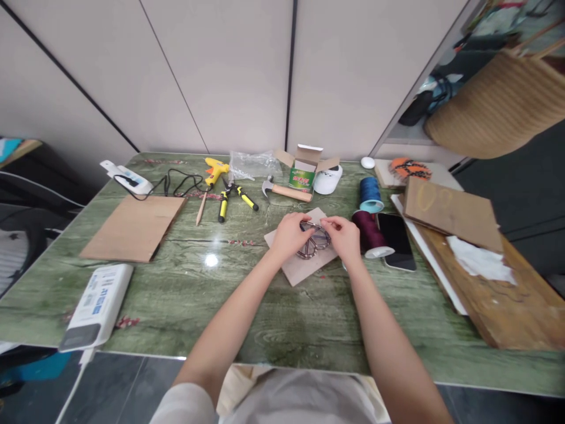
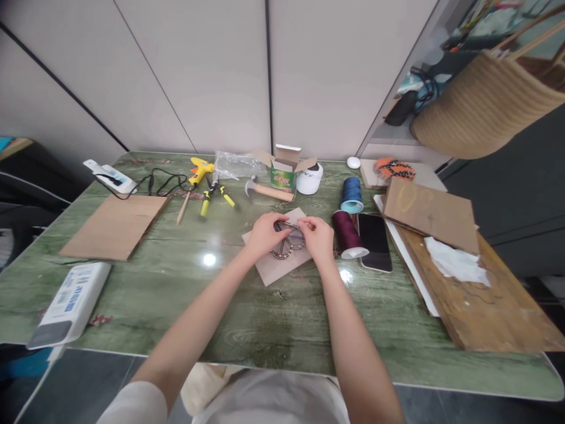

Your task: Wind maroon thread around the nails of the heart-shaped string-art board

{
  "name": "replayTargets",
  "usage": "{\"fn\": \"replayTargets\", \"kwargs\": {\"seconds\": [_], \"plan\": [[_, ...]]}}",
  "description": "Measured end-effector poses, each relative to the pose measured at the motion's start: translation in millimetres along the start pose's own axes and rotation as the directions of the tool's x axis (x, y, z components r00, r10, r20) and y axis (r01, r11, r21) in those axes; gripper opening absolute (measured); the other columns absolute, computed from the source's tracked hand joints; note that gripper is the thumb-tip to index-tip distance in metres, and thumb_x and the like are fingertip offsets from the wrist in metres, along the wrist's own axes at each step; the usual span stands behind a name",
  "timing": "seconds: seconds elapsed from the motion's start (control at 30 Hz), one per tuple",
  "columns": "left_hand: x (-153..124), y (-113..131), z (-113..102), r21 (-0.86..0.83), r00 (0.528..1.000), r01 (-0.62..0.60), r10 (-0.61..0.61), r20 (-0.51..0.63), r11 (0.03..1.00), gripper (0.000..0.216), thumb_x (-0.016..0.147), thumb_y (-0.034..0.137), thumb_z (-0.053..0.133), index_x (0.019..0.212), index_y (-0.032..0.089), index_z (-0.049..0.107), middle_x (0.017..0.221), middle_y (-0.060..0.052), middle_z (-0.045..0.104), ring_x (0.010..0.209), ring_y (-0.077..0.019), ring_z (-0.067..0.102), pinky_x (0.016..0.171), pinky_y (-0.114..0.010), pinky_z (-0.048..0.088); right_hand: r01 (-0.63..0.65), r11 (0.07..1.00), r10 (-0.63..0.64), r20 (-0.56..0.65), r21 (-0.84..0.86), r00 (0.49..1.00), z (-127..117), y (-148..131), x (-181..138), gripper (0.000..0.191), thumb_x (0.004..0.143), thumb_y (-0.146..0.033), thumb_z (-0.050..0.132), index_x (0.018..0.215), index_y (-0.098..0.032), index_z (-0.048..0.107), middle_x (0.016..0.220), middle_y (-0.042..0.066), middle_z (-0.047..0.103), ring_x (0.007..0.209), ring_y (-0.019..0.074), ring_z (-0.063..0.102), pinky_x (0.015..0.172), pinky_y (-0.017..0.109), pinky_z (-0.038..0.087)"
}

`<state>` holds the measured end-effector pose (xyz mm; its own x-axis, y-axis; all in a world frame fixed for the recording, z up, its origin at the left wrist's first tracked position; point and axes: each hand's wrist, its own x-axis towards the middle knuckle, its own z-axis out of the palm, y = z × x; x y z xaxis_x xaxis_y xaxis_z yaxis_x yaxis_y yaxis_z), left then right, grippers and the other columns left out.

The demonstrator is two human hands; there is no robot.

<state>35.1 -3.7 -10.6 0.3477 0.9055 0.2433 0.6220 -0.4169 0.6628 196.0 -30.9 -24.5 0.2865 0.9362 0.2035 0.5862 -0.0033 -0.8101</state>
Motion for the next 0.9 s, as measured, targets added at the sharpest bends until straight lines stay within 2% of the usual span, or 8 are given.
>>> {"fn": "replayTargets", "kwargs": {"seconds": [0.1,0.23,0.33,0.5,0.6,0.77,0.9], "plan": [[10,0,0,0.016,0.999,0.023,-0.023,0.036,1.000,0.020,0.071,0.025,0.066,0.091,0.019,0.066,0.094,-0.004,0.068,0.091,-0.0194,0.060,0.083,-0.031,0.047,0.005,1.000,-0.006,-0.007,-0.016,1.000,-1,-2,1,0.029,0.074,-0.041,0.057,0.081,-0.017,0.072,0.064,0.003,0.062,0.060,0.0153,0.053,0.061,0.027,0.038],[24,-1,-8,0.057,0.984,0.042,-0.051,0.171,0.997,0.015,0.073,0.026,0.062,0.085,0.020,0.069,0.087,-0.002,0.071,0.079,-0.0169,0.063,0.073,-0.027,0.047,-0.001,1.000,0.001,-0.023,-0.017,1.000,-3,-4,0,0.028,0.075,-0.040,0.056,0.079,-0.017,0.072,0.063,0.002,0.062,0.059,0.0153,0.054,0.060,0.026,0.038],[33,3,-17,0.130,0.961,-0.060,0.023,0.275,0.990,0.015,0.076,0.027,0.058,0.083,0.022,0.071,0.082,-0.001,0.071,0.075,-0.0156,0.062,0.070,-0.025,0.045,0.005,1.000,-0.006,-0.027,-0.012,1.000,-1,-4,-1,0.026,0.076,-0.038,0.056,0.080,-0.018,0.071,0.063,0.002,0.063,0.059,0.0149,0.054,0.061,0.026,0.039],[37,12,-24,0.312,0.951,-0.106,0.004,0.309,0.944,0.017,0.077,0.024,0.055,0.083,0.022,0.070,0.082,-0.003,0.071,0.073,-0.0172,0.062,0.068,-0.026,0.044,0.069,0.997,-0.070,-0.041,-0.029,0.997,4,-3,-1,0.023,0.078,-0.035,0.055,0.080,-0.018,0.070,0.066,0.002,0.063,0.061,0.0150,0.054,0.063,0.027,0.039],[37,14,-24,0.360,0.944,-0.168,0.044,0.327,0.918,0.019,0.078,0.025,0.052,0.083,0.022,0.070,0.082,-0.004,0.070,0.073,-0.0178,0.061,0.067,-0.026,0.043,0.086,0.996,-0.087,-0.069,-0.016,0.994,6,-2,-2,0.022,0.080,-0.033,0.054,0.081,-0.017,0.069,0.068,0.002,0.062,0.062,0.0147,0.054,0.062,0.026,0.039],[44,12,-25,0.356,0.912,-0.288,0.141,0.386,0.889,0.020,0.077,0.025,0.052,0.086,0.022,0.070,0.083,-0.003,0.070,0.074,-0.0171,0.061,0.065,-0.025,0.042,0.123,0.992,-0.120,-0.128,0.016,0.984,10,-2,-2,0.020,0.081,-0.030,0.053,0.083,-0.017,0.068,0.069,0.003,0.060,0.063,0.0147,0.053,0.064,0.027,0.040],[53,6,-23,0.309,0.889,-0.327,0.178,0.423,0.893,0.018,0.076,0.025,0.055,0.086,0.023,0.070,0.081,-0.001,0.070,0.071,-0.0161,0.061,0.063,-0.024,0.041,0.115,0.992,-0.109,-0.137,0.042,0.985,11,-3,-3,0.021,0.081,-0.030,0.053,0.084,-0.017,0.068,0.070,0.003,0.061,0.063,0.0147,0.053,0.065,0.027,0.041]]}}
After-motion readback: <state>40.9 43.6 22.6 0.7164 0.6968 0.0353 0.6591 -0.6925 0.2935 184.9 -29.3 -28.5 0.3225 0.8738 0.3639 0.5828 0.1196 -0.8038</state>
